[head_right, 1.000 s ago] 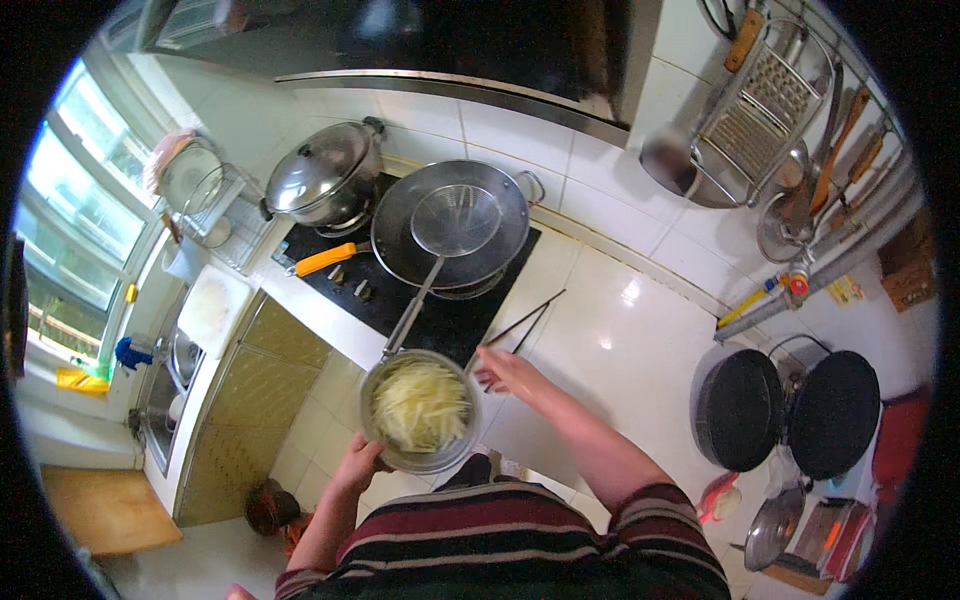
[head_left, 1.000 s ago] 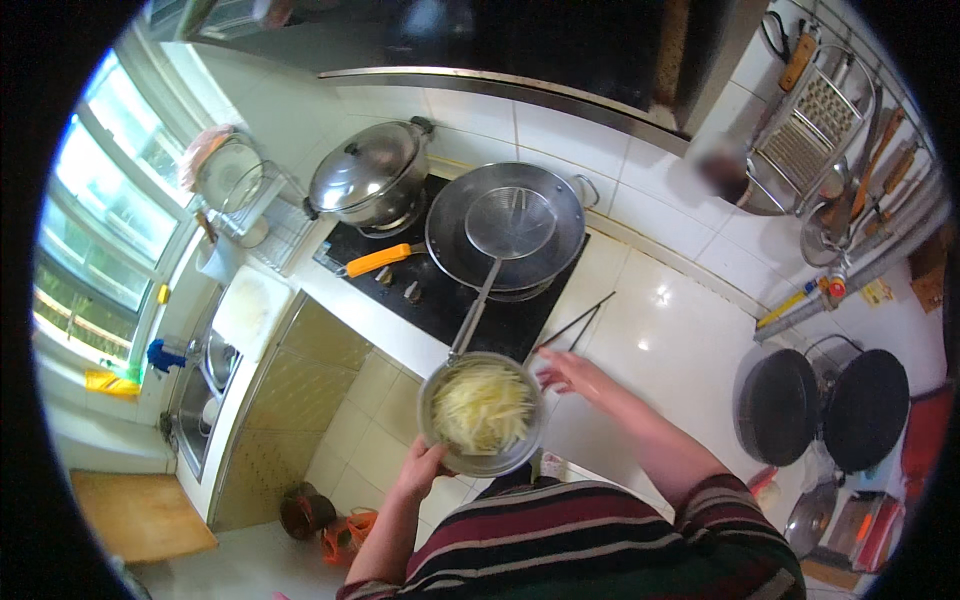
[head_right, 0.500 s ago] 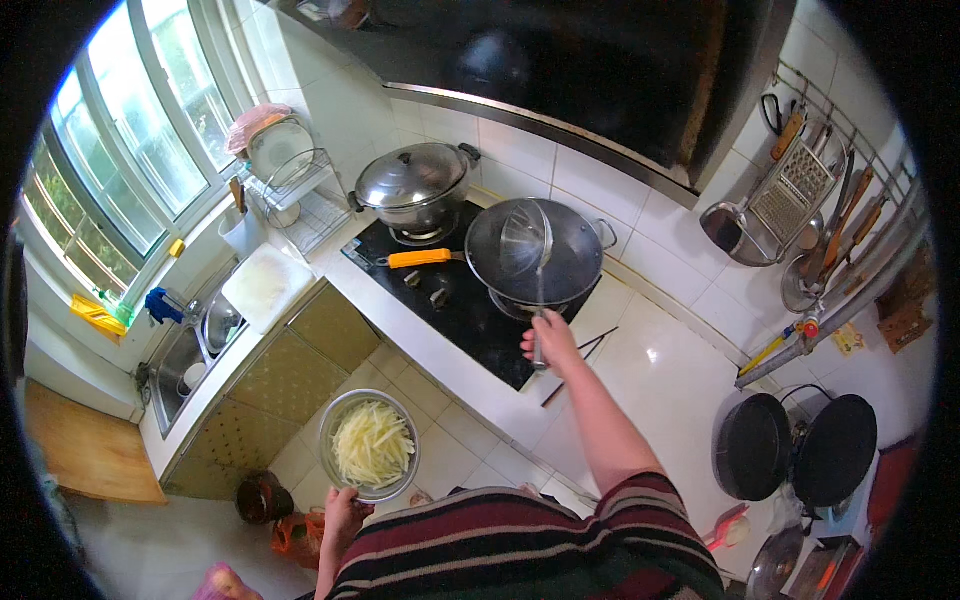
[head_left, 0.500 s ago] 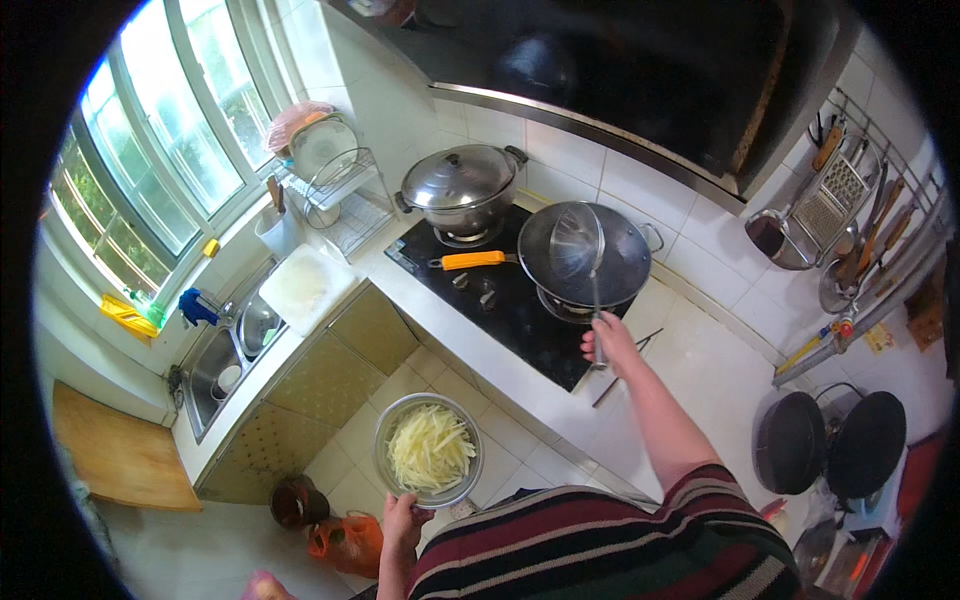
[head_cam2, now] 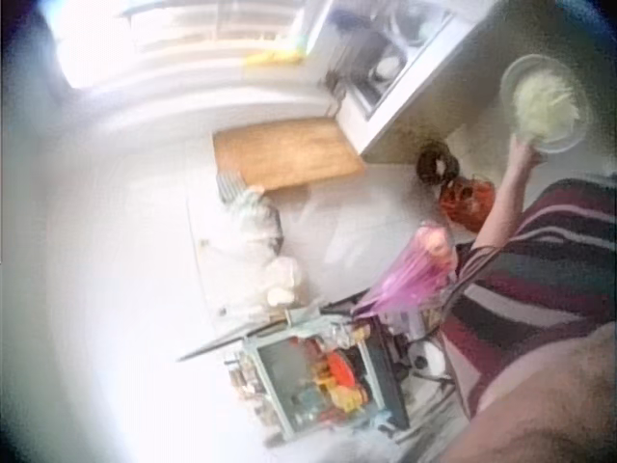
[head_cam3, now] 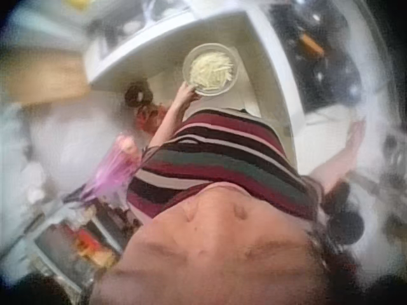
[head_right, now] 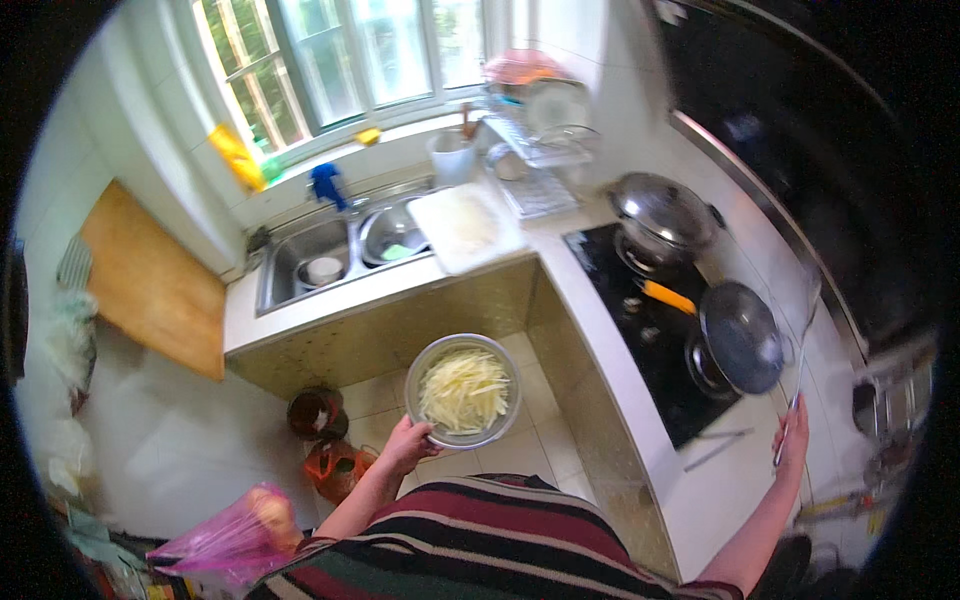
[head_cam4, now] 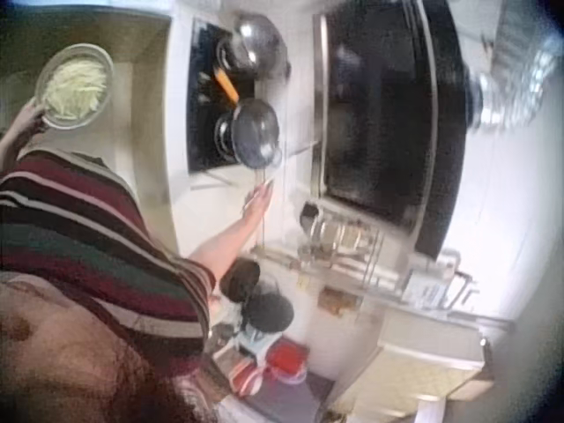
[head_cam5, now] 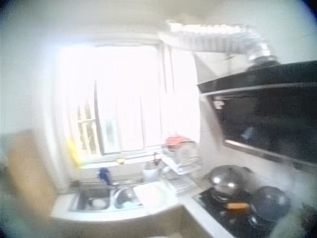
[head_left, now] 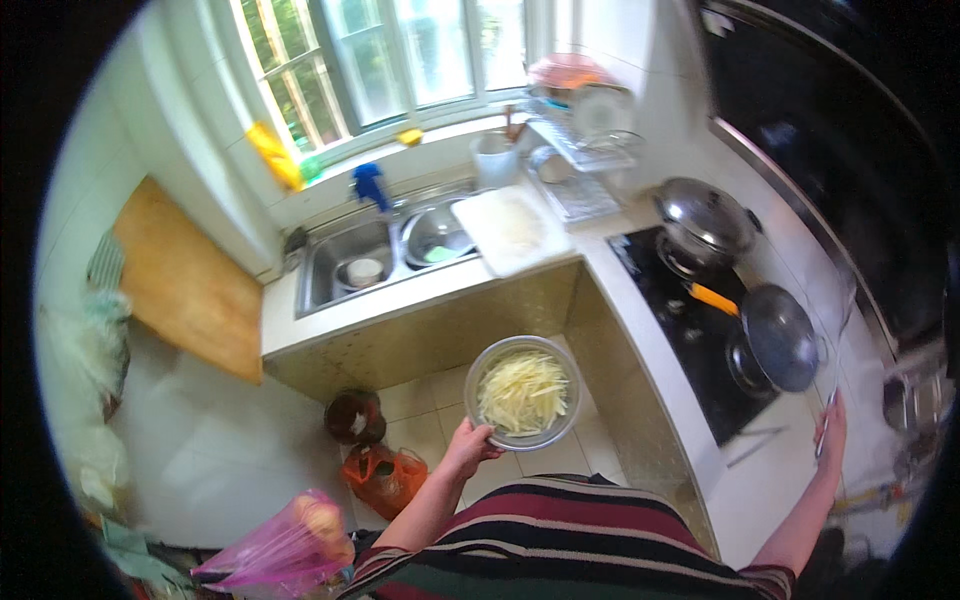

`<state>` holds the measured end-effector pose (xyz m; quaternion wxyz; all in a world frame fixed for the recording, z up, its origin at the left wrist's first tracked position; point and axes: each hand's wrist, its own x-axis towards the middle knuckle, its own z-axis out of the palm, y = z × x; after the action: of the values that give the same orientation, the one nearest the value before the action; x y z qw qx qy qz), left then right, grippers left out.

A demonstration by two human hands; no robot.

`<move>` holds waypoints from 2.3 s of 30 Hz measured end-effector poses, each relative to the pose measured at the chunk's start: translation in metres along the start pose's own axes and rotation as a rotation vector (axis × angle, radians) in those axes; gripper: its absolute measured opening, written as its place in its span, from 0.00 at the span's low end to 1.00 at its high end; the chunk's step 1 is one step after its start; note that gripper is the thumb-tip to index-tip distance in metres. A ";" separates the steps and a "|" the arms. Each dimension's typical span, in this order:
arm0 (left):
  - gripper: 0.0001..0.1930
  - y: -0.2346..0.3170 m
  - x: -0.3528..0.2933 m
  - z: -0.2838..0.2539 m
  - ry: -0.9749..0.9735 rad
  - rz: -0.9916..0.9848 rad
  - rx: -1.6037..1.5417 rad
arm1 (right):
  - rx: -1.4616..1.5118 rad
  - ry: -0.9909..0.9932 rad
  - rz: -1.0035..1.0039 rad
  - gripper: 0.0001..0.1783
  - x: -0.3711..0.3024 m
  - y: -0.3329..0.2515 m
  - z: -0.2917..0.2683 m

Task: The person washes a knife and cutting board in the sink, then moves to the stove to stir boiling noodles with chopsticks. They use a strainer to transfer the cooked noodles from the pot into a metal bowl, drain the water, and return the noodles to the bowl.

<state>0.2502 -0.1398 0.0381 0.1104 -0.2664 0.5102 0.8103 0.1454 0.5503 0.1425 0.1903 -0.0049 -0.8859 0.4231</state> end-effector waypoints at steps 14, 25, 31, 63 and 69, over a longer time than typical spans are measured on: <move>0.17 0.128 0.045 -0.145 0.448 0.288 -0.264 | 0.633 -0.602 0.391 0.33 0.027 -0.291 0.334; 0.19 0.262 0.102 -0.257 0.752 0.409 -0.241 | 0.737 -1.829 0.823 0.26 0.090 -0.407 0.647; 0.20 0.315 0.149 -0.324 0.925 0.411 -0.050 | 0.668 -1.965 0.995 0.18 0.098 -0.489 0.738; 0.37 0.456 0.226 -0.461 1.211 0.638 1.346 | 0.832 -1.934 1.026 0.22 0.099 -0.648 0.910; 0.37 0.464 0.224 -0.455 1.250 0.658 1.399 | 0.851 -1.955 1.000 0.17 0.109 -0.654 0.906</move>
<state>-0.0009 -0.7743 0.1185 -0.2764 -0.3656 0.8882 0.0311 -0.1652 -0.5283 0.1542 -0.7705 0.0387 -0.3424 0.5362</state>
